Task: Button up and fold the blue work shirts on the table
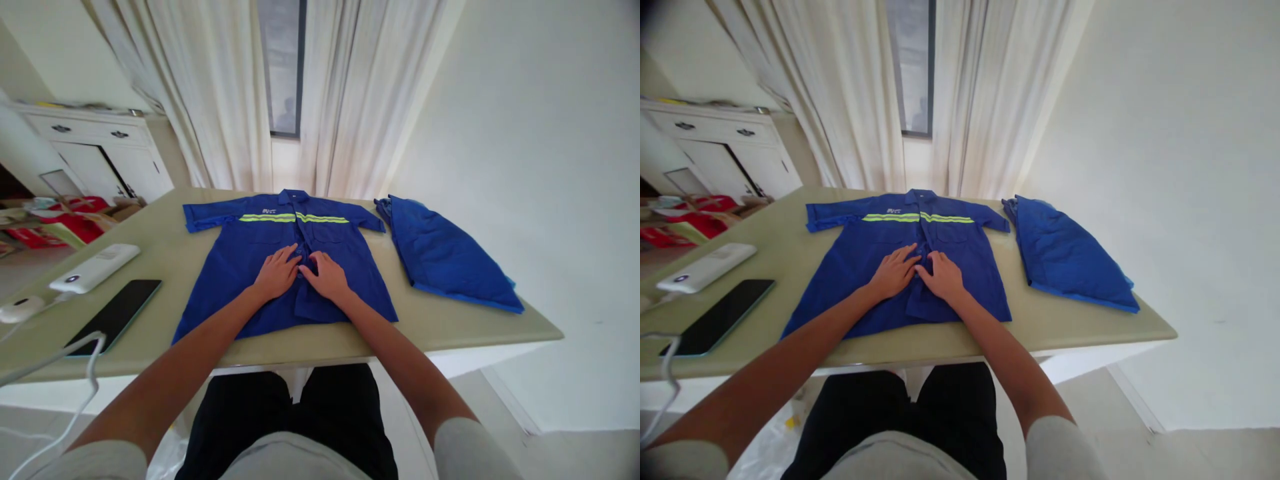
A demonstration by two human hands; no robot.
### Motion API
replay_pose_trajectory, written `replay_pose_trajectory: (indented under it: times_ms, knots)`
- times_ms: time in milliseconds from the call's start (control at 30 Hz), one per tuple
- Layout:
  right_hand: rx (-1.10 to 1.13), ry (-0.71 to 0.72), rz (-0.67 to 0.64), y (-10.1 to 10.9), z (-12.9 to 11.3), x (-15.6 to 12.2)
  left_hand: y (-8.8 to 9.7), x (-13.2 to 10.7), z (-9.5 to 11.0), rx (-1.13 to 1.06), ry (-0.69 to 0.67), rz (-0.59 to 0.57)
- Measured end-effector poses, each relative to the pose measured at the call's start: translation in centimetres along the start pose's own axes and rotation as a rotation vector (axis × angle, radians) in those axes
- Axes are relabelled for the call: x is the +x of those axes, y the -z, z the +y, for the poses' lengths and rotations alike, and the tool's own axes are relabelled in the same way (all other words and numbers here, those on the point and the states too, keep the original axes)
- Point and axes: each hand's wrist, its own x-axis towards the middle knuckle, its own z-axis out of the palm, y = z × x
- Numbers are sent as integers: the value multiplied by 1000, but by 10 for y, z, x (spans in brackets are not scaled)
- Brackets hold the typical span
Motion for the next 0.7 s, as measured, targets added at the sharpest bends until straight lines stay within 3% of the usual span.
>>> replay_pose_trajectory:
  times_ms: [100, 200, 400, 533, 633, 700]
  knots:
    - [-78, -73, -29, 7, -27, -37, -8, -4, -1, 0, -56, -111]
    - [-97, -85, -76, 8, -52, -78, -9, -12, 5, 17, -87, -114]
    - [-126, -52, -66, 24, -84, -158, 16, -62, 51, 14, -74, -110]
    - [-54, 36, -88, 39, -87, -193, 34, -93, 66, -64, -80, -143]
    - [39, 118, -79, 32, -79, -204, 45, -88, 58, -266, 2, -209]
    - [48, 186, -91, 20, -73, -209, 50, -74, 55, -328, 129, -157]
